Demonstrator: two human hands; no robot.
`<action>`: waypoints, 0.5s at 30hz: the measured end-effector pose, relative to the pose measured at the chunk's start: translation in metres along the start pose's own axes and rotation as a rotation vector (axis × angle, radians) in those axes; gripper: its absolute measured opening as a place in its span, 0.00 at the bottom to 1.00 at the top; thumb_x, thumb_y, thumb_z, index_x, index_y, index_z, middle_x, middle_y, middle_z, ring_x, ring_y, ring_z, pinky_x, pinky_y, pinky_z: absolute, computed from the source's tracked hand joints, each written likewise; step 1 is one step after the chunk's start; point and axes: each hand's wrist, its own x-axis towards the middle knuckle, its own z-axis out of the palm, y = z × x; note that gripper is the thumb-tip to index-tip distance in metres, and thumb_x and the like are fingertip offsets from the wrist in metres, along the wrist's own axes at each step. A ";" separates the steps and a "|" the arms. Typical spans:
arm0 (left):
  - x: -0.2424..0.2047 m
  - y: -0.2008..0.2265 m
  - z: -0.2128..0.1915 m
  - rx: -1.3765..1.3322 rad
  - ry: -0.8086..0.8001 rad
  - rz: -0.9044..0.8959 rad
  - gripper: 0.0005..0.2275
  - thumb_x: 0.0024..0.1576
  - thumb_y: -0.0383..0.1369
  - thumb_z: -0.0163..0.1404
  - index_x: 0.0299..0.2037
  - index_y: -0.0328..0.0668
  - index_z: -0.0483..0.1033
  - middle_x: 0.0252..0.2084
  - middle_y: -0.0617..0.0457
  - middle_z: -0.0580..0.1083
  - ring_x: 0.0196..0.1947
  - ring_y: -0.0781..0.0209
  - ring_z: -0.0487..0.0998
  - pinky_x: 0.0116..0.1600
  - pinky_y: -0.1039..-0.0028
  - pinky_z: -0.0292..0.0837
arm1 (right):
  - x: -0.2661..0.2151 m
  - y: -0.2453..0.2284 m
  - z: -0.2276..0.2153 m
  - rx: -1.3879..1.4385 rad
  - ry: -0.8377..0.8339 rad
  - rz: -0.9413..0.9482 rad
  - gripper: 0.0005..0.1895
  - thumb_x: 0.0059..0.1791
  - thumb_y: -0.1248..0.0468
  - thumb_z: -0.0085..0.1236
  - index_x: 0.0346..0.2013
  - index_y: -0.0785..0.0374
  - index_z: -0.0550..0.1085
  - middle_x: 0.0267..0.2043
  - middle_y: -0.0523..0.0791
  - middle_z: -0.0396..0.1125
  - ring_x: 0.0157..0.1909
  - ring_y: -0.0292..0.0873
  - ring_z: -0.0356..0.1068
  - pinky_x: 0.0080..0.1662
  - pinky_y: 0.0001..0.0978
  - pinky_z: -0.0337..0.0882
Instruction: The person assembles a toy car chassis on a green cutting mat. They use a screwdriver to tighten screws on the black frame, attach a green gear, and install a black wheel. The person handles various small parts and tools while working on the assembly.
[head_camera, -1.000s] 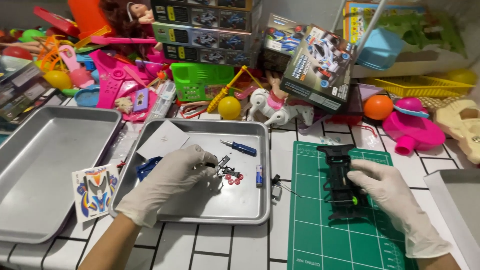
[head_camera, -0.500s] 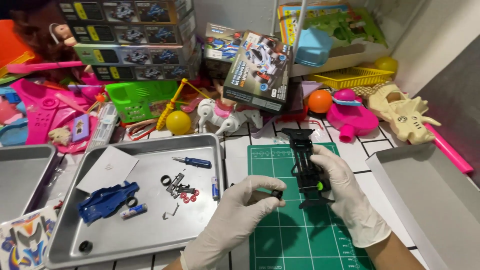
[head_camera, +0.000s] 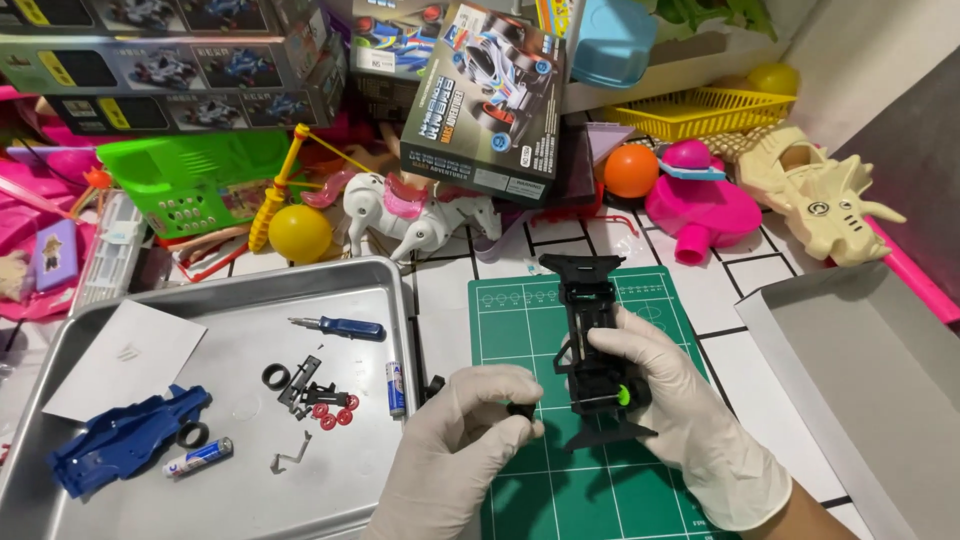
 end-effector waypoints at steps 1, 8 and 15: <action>0.001 0.005 0.001 -0.002 0.002 -0.008 0.10 0.52 0.15 0.55 0.40 0.36 0.83 0.48 0.43 0.78 0.41 0.56 0.81 0.51 0.67 0.87 | -0.001 0.001 0.002 -0.001 0.004 0.007 0.15 0.47 0.66 0.56 0.49 0.63 0.76 0.34 0.53 0.72 0.29 0.50 0.71 0.30 0.40 0.71; 0.000 0.008 0.006 0.046 0.171 -0.250 0.12 0.48 0.17 0.61 0.42 0.33 0.84 0.35 0.42 0.84 0.32 0.56 0.85 0.45 0.72 0.80 | -0.012 0.001 0.008 -0.061 0.018 -0.141 0.18 0.48 0.66 0.54 0.53 0.64 0.76 0.33 0.51 0.71 0.31 0.50 0.72 0.28 0.44 0.73; -0.001 0.002 0.007 0.048 -0.032 -0.054 0.13 0.50 0.12 0.52 0.39 0.34 0.85 0.45 0.44 0.76 0.36 0.54 0.82 0.48 0.67 0.89 | -0.022 -0.007 0.006 -0.078 0.007 -0.188 0.24 0.46 0.67 0.54 0.57 0.64 0.77 0.33 0.52 0.72 0.30 0.53 0.73 0.27 0.44 0.74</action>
